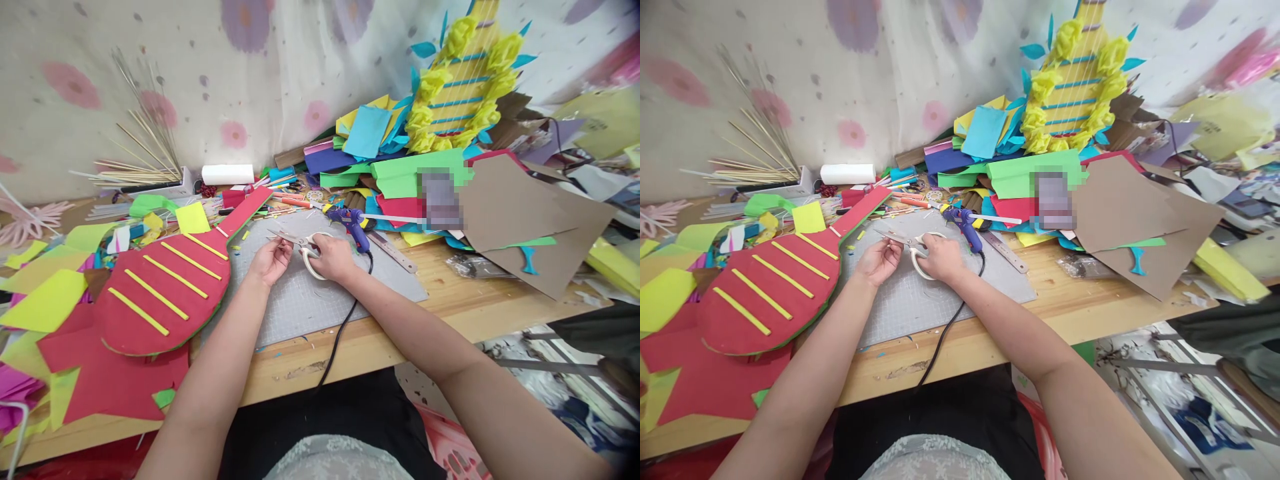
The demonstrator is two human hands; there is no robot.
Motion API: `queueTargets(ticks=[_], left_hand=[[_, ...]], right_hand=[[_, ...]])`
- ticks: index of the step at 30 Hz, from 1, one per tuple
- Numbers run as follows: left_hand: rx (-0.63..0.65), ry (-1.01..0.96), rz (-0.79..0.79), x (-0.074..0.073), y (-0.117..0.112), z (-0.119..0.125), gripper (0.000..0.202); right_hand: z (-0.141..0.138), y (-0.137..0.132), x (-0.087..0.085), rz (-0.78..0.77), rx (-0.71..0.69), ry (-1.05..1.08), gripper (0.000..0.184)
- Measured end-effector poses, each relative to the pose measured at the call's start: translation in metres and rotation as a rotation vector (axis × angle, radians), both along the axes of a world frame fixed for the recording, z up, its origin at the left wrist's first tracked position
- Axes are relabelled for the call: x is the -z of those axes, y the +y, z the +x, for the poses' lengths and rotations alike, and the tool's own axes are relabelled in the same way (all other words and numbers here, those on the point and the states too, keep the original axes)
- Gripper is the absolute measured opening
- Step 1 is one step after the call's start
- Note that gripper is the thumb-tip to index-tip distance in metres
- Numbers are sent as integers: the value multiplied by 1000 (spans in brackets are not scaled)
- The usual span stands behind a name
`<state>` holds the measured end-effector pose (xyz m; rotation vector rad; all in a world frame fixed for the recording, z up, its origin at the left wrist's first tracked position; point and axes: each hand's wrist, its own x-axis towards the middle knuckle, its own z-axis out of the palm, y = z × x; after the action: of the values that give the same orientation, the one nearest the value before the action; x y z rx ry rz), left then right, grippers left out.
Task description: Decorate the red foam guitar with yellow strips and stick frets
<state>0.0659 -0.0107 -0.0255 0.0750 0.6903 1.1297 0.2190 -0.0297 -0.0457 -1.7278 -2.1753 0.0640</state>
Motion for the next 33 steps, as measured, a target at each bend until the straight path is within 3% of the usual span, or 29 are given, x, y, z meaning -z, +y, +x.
queueTargets(ticks=[10,18,23,27,33], left_hand=[[-2,117,14,-3,-3,6,24],[7,132,14,-3,-4,10,24],[40,59,62,-1,-2,5,25],[69,1,56,3,1,1,26],[11,-6,-8,1,-1,3,24]], right_hand=[[2,3,2,62,-71,63,28],[0,4,5,-50,-13,45,22],[10,6,7,-56,79,183,20],[14,5,8,-25,-40,192,17],[11,5,11,88,-135,137,20]])
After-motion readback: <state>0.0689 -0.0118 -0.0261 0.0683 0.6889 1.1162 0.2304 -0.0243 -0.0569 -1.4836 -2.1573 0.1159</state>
